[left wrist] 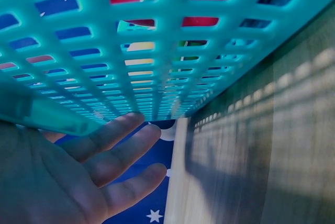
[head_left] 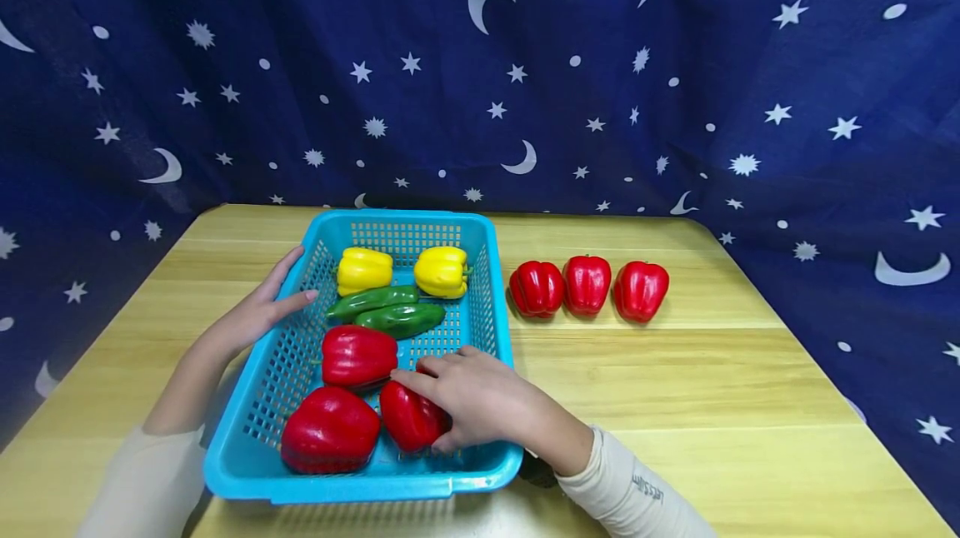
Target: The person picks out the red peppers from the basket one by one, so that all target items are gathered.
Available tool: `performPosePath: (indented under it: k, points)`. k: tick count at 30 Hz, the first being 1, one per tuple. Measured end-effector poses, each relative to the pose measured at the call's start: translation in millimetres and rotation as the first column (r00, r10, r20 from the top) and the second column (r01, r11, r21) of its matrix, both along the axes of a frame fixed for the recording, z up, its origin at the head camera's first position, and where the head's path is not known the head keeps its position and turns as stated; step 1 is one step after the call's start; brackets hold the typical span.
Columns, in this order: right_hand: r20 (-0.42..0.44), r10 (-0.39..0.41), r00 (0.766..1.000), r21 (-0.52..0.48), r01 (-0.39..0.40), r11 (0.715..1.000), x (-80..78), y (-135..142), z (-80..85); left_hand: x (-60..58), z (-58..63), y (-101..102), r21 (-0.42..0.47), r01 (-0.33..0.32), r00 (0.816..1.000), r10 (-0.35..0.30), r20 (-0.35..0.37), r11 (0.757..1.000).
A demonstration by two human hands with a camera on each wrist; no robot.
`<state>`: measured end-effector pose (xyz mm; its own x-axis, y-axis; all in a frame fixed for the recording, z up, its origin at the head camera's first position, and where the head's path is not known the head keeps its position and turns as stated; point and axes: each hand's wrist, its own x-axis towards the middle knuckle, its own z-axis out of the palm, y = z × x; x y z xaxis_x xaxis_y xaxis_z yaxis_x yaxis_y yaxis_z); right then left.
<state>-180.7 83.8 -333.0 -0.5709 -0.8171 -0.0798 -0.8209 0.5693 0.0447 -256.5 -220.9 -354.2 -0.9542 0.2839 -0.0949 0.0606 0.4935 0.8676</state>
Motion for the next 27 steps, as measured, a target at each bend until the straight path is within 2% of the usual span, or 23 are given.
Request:
performPosePath:
  k: [17,27]
  points:
    - [0.038,0.029,0.999,-0.165,-0.023,0.986,-2.4,6.1,2.6,0.1,-0.6,-0.3,0.002,0.004,1.000,-0.004,-0.005,1.000]
    - [0.074,0.030,0.997,-0.256,-0.010,0.967,-7.8,9.7,4.8,-0.2,-1.2,-0.3,-0.001,-0.002,1.000,0.002,-0.007,1.000]
